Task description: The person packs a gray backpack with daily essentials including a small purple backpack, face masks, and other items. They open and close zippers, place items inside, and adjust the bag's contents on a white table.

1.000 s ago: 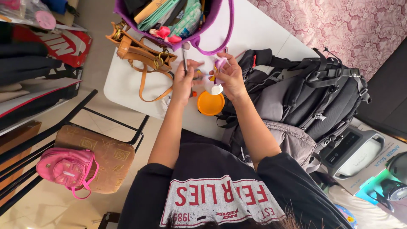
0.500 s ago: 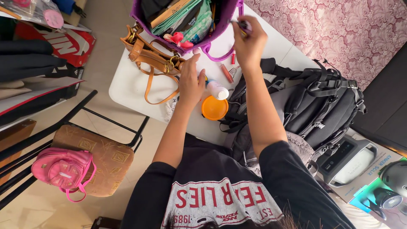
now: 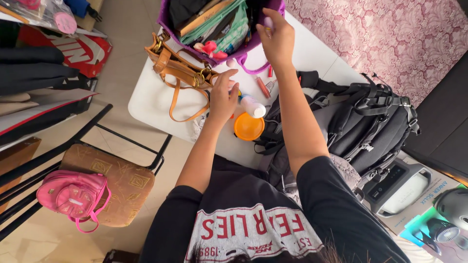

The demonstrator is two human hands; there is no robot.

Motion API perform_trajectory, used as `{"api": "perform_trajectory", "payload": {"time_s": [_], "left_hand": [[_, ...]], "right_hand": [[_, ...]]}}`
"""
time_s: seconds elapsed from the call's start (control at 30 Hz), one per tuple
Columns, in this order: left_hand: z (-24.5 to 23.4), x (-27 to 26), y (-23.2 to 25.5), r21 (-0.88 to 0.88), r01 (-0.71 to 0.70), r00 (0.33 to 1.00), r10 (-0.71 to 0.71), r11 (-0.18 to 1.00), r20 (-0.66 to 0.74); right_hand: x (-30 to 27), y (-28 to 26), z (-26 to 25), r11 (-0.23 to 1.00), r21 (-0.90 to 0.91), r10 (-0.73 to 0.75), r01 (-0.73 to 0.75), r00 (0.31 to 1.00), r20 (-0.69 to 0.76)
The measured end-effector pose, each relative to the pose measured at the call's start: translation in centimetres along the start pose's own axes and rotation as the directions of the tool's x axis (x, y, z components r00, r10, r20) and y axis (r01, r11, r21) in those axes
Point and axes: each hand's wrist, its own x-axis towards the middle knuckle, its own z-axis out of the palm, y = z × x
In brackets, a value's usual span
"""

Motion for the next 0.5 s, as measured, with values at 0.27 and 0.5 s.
{"api": "perform_trajectory", "payload": {"time_s": [0.27,0.5], "left_hand": [[-1.7,-3.0,-0.5,-0.702,0.273,0.961,-0.225,0.657,0.163],[-5.7,-6.5,-5.2,-0.618,0.288,0.955,-0.265,0.731,0.131]], "right_hand": [[-10.5,-6.8,-1.6,0.128,0.709,0.282,-0.694,0.710,0.645],[-16.6,-7.2,2.2,0.641,0.645,0.209,-0.416,0.903,0.375]]}}
